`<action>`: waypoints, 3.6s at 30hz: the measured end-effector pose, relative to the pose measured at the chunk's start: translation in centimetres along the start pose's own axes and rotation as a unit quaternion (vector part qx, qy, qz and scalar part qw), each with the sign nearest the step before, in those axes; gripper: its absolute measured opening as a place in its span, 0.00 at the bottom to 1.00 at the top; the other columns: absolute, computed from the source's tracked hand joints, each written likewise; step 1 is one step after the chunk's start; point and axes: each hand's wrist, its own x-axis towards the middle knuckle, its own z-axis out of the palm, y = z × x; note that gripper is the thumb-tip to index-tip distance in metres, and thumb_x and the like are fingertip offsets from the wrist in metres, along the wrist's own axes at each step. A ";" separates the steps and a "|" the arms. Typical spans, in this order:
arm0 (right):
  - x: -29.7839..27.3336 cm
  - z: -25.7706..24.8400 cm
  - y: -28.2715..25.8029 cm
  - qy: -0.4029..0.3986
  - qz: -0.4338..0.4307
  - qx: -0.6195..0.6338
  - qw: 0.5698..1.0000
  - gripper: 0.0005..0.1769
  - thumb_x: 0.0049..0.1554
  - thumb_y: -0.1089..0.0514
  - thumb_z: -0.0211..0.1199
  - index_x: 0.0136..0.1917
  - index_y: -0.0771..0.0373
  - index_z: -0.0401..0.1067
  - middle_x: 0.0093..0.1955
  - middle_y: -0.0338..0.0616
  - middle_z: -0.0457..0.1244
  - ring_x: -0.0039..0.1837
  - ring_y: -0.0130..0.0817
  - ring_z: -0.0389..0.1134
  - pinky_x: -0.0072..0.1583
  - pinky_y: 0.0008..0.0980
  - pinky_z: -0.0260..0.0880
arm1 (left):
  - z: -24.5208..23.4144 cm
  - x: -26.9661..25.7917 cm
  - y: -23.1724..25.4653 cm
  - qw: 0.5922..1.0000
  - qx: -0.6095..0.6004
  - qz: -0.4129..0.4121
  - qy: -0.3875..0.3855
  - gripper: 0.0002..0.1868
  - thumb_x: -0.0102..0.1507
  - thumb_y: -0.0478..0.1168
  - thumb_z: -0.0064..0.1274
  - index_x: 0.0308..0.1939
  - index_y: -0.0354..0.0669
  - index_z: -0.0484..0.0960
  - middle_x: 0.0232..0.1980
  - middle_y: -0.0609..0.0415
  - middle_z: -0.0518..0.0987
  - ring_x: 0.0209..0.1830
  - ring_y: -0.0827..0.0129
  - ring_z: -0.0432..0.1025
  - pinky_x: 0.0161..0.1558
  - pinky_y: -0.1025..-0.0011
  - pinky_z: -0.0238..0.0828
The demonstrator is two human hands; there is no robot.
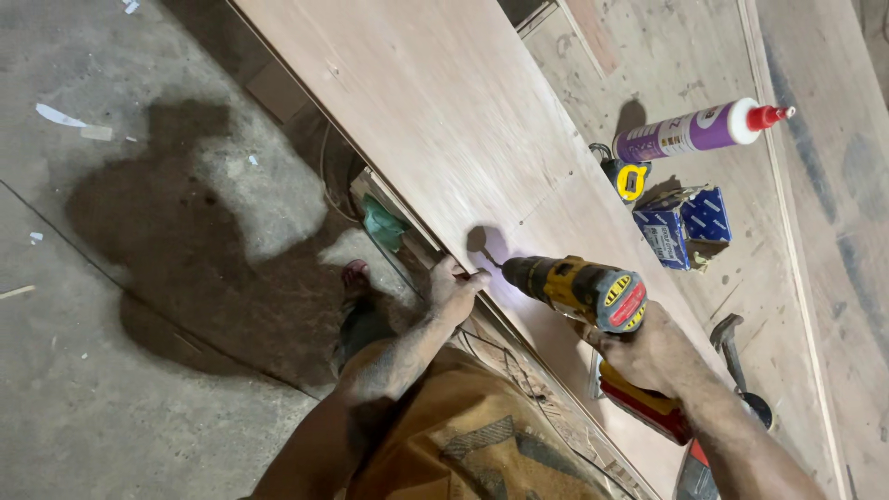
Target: The person sands a piece of wood using an orbital sander, then drills holes into the wood with a power drill.
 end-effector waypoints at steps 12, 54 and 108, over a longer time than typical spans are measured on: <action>-1.4 -1.1 -0.9 0.015 0.019 0.026 0.999 0.11 0.46 0.62 0.73 0.42 0.69 0.80 0.35 0.58 0.71 0.42 0.45 0.74 0.50 0.44 0.75 | 0.5 0.0 0.5 1.000 0.015 0.008 -0.016 0.21 0.54 0.43 0.69 0.48 0.39 0.83 0.39 0.42 0.85 0.44 0.57 0.82 0.41 0.63 0.80; -5.1 -5.8 0.1 -0.054 0.064 0.053 0.995 0.12 0.55 0.53 0.67 0.48 0.63 0.79 0.33 0.49 0.71 0.37 0.39 0.75 0.48 0.38 0.75 | 1.1 1.2 15.4 0.708 0.545 0.289 -0.343 0.10 0.62 0.39 0.50 0.45 0.46 0.84 0.49 0.43 0.81 0.52 0.40 0.76 0.53 0.49 0.73; -2.4 -3.4 -0.6 -0.089 0.058 0.018 0.994 0.12 0.54 0.52 0.67 0.40 0.64 0.78 0.29 0.47 0.70 0.34 0.36 0.73 0.45 0.36 0.74 | -0.3 -0.4 17.0 0.807 0.475 0.196 -0.292 0.18 0.63 0.39 0.46 0.52 0.61 0.87 0.54 0.55 0.84 0.62 0.52 0.75 0.62 0.53 0.73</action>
